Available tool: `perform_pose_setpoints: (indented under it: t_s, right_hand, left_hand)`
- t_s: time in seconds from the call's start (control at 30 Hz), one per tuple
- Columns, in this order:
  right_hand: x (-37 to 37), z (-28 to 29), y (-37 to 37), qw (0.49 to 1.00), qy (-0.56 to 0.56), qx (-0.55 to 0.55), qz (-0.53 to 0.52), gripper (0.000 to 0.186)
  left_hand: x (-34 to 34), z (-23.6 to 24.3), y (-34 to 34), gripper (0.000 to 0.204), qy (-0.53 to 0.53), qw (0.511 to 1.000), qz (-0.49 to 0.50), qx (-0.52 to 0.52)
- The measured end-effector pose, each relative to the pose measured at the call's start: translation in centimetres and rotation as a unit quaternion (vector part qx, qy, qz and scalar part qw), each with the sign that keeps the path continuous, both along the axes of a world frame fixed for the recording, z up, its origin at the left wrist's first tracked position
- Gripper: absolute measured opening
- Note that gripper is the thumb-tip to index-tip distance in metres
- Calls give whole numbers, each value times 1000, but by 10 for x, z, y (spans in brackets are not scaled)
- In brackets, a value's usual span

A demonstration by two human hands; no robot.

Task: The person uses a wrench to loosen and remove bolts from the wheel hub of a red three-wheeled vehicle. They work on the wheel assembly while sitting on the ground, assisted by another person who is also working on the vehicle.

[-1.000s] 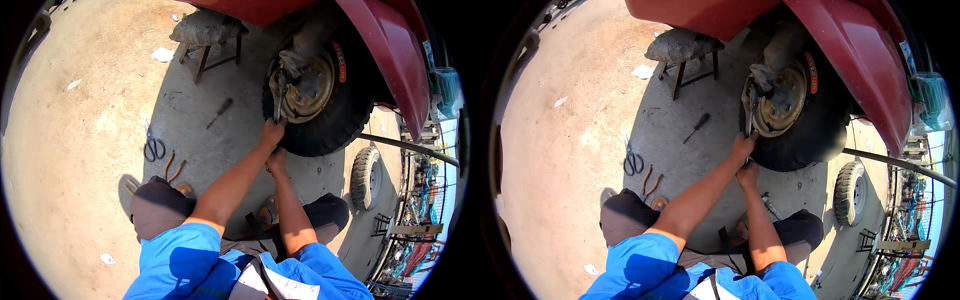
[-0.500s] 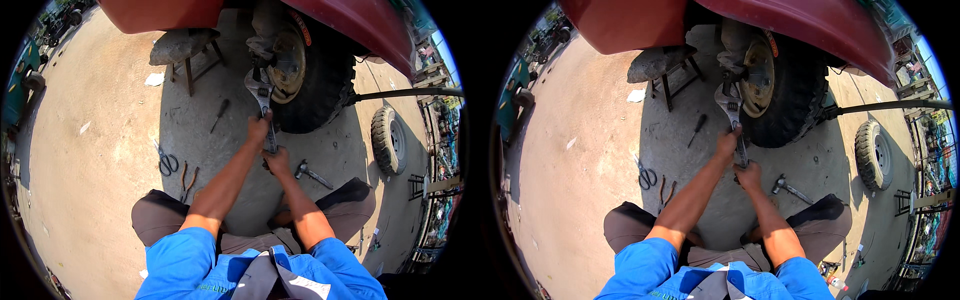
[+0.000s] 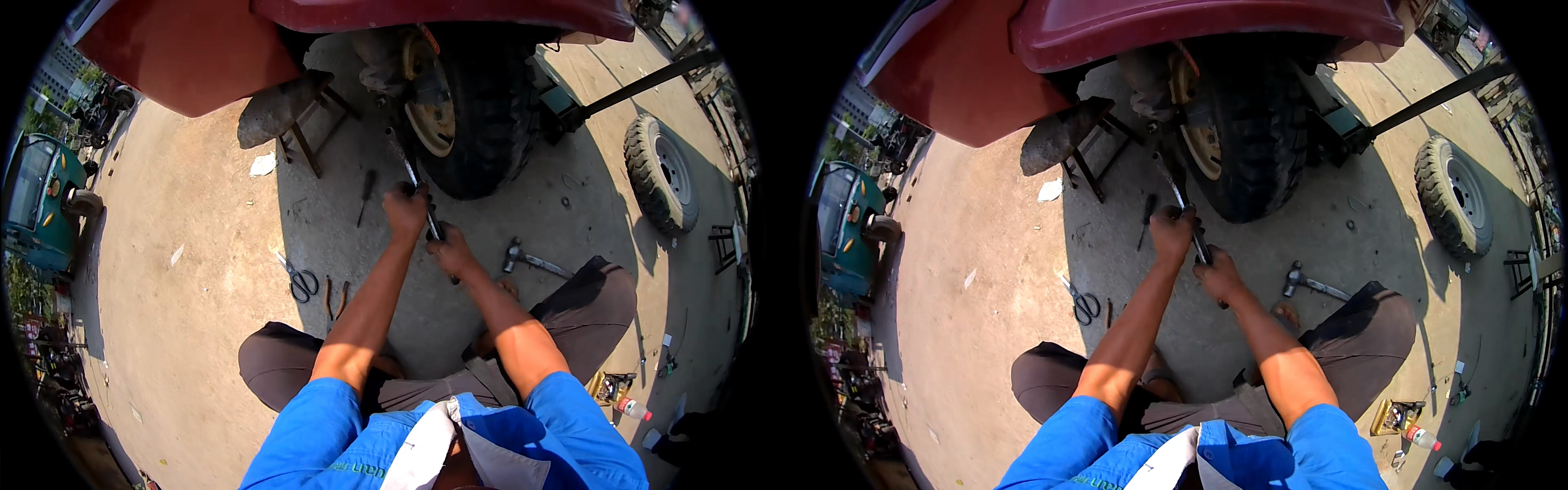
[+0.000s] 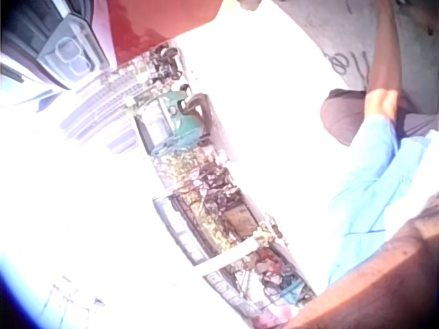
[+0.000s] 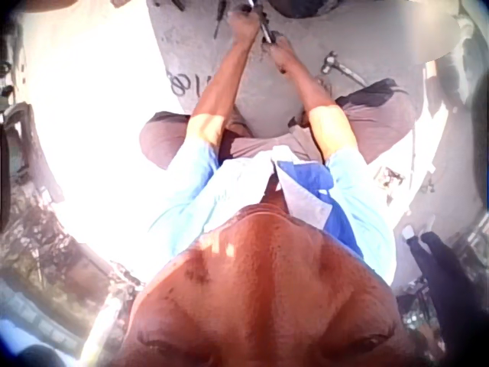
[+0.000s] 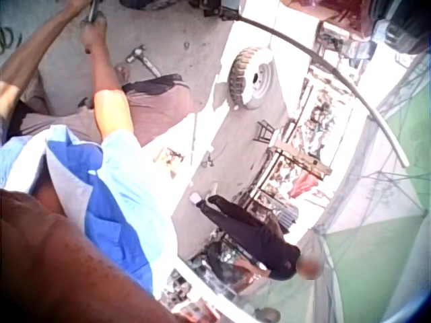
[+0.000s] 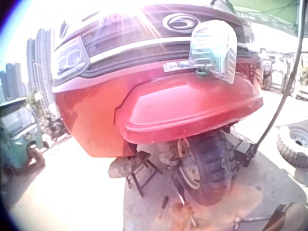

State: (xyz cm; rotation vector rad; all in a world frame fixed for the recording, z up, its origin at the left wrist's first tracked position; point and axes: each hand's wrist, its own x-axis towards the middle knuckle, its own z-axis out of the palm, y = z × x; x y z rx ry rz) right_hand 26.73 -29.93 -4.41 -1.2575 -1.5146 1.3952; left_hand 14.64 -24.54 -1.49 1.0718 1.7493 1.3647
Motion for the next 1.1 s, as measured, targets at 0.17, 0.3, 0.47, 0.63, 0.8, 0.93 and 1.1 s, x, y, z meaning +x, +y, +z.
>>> perform_pose_setpoints:
  t_s: [0.17,0.3,0.47,0.63,0.8,0.93,1.1]
  right_hand:
    - [11,28,9,972,132,-185,67,8]
    - [13,31,21,940,219,-242,100,7]
    - [11,61,26,923,236,-282,110,9]
    - [4,66,34,917,241,-296,116,13]
    - [-4,68,40,925,224,-294,91,15]
    - [-4,66,47,927,210,-297,88,16]
    - [-9,53,50,929,192,-306,83,17]
  left_hand:
    - [-1,16,4,29,54,998,15,17]
    - [-3,23,11,30,64,997,31,16]
    - [-6,42,14,38,26,998,53,-4]
    - [-12,38,20,36,71,994,79,9]
    - [-18,36,28,38,59,996,74,7]
    - [-15,39,30,41,61,994,90,5]
    - [-19,34,30,43,62,993,96,-4]
